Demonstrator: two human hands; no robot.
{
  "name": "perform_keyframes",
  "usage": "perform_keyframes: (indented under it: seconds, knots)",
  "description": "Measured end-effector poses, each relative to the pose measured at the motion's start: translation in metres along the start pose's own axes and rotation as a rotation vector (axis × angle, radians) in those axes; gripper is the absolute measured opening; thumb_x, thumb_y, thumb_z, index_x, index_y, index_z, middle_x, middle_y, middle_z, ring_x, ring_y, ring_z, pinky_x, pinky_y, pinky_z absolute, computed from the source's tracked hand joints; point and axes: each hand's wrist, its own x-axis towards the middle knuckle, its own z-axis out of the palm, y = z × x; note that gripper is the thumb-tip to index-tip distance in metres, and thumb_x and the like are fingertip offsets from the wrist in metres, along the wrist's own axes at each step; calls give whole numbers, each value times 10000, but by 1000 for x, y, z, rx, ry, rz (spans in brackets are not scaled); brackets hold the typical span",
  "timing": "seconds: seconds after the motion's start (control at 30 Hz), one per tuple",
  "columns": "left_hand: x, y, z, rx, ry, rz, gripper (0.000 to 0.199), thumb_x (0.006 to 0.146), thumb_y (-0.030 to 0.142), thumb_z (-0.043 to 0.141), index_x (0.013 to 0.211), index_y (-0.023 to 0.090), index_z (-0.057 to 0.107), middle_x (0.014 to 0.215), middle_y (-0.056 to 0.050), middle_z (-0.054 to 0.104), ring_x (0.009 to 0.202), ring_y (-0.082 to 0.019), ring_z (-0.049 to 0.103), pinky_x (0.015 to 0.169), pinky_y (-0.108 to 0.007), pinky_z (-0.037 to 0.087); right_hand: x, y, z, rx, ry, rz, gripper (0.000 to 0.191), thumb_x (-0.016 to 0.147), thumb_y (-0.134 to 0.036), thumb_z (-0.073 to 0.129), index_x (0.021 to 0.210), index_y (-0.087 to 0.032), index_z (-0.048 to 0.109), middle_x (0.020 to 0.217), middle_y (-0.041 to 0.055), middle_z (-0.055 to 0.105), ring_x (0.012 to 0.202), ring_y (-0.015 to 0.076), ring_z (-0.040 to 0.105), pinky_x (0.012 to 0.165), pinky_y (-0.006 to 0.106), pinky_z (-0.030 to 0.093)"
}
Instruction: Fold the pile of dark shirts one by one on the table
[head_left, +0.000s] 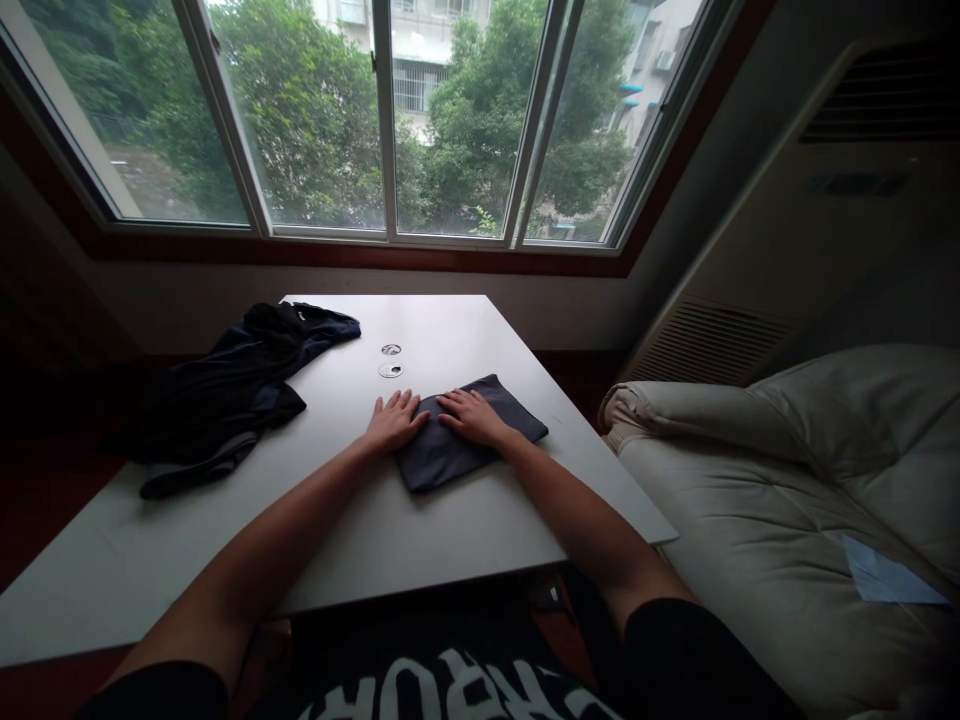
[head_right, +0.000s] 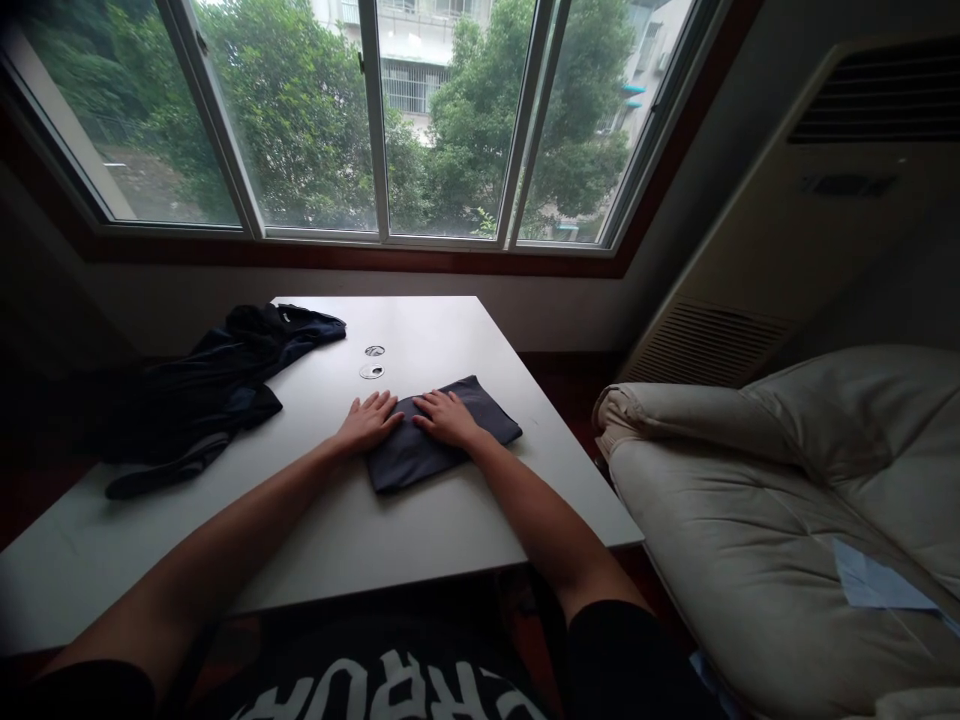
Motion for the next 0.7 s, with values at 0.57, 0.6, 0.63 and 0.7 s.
perform_keyframes:
  seconds: [0.57, 0.6, 0.63, 0.7]
  knots:
    - [-1, -5, 3, -11, 153, -111, 456, 1076, 351, 363, 1468, 261, 578, 1637, -69, 451, 1523, -312, 350, 1242, -600, 238, 3, -32, -2, 137, 29, -283, 400, 1075, -318, 472, 1420, -235, 659, 1450, 57, 624, 1341, 209, 581, 1195, 344, 405]
    - [-1, -5, 3, -11, 151, -114, 460, 1076, 356, 364, 1474, 262, 573, 1640, -69, 446, 1523, -315, 346, 1241, -602, 237, 5, -29, 0, 126, 22, -256, 407, 1078, -333, 470, 1429, -239, 652, 1476, 55, 605, 1379, 215, 550, 1209, 354, 391]
    - [-1, -4, 3, -10, 149, -117, 462, 1076, 361, 365, 1479, 262, 569, 1643, -69, 443, 1524, -318, 343, 1240, -603, 237, 6, -23, 0, 106, 15, -211, 418, 1082, -365, 470, 1445, -249, 641, 1511, 53, 574, 1426, 227, 506, 1228, 376, 370]
    - [-2, -3, 2, -7, 149, -121, 465, 1076, 363, 368, 1486, 263, 563, 1645, -71, 439, 1524, -320, 338, 1240, -603, 231, 6, -7, 0, 54, 2, -81, 472, 1083, -461, 468, 1497, -272, 593, 1586, 57, 492, 1507, 268, 402, 1262, 457, 311]
